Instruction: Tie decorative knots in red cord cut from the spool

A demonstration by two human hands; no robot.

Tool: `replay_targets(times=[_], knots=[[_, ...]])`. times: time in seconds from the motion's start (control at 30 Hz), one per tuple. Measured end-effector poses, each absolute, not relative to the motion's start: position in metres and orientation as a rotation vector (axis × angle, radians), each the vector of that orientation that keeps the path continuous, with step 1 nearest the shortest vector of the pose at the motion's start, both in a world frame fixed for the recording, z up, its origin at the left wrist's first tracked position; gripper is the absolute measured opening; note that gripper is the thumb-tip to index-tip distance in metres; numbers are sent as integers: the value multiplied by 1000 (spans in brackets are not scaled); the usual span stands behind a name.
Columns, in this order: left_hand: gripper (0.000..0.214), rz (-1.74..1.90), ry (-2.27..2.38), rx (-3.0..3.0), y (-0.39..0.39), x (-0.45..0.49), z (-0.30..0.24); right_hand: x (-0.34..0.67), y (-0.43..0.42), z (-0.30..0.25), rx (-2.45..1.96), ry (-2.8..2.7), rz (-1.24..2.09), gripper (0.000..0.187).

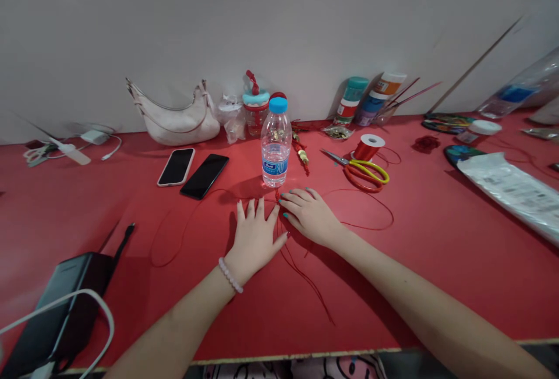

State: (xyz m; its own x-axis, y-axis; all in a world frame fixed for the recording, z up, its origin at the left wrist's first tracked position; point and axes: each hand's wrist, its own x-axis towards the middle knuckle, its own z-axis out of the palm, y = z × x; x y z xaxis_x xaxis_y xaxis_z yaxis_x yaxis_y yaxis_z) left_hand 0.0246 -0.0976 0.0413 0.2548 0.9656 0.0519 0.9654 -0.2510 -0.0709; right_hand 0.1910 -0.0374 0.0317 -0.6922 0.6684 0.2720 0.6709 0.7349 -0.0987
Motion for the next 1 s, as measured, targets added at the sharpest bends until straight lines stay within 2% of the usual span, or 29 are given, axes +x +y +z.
replay_targets(times=[0.23, 0.4, 0.57, 0.7, 0.83, 1.0], knots=[[57, -113, -1839, -2451, -102, 27, 46, 209, -27, 32, -1243, -2526, 144, 26], [40, -240, -1693, -2696, -105, 35, 56, 222, -17, 32, -1403, -2551, 90, 13], [31, -216, -1689, -2852, -113, 57, 55, 218, -14, 24, -1428, -2557, 21, 18], [16, -104, -1683, -2847, -117, 71, 48, 216, -14, 23, -1407, -2563, -1, 19], [19, 25, -1622, -2858, -114, 69, 55, 217, -15, 25, -1389, -2554, 0, 18], [23, 16, -1872, -2604, -105, 25, 92, 222, -13, 31, -1428, -2528, 96, 15]])
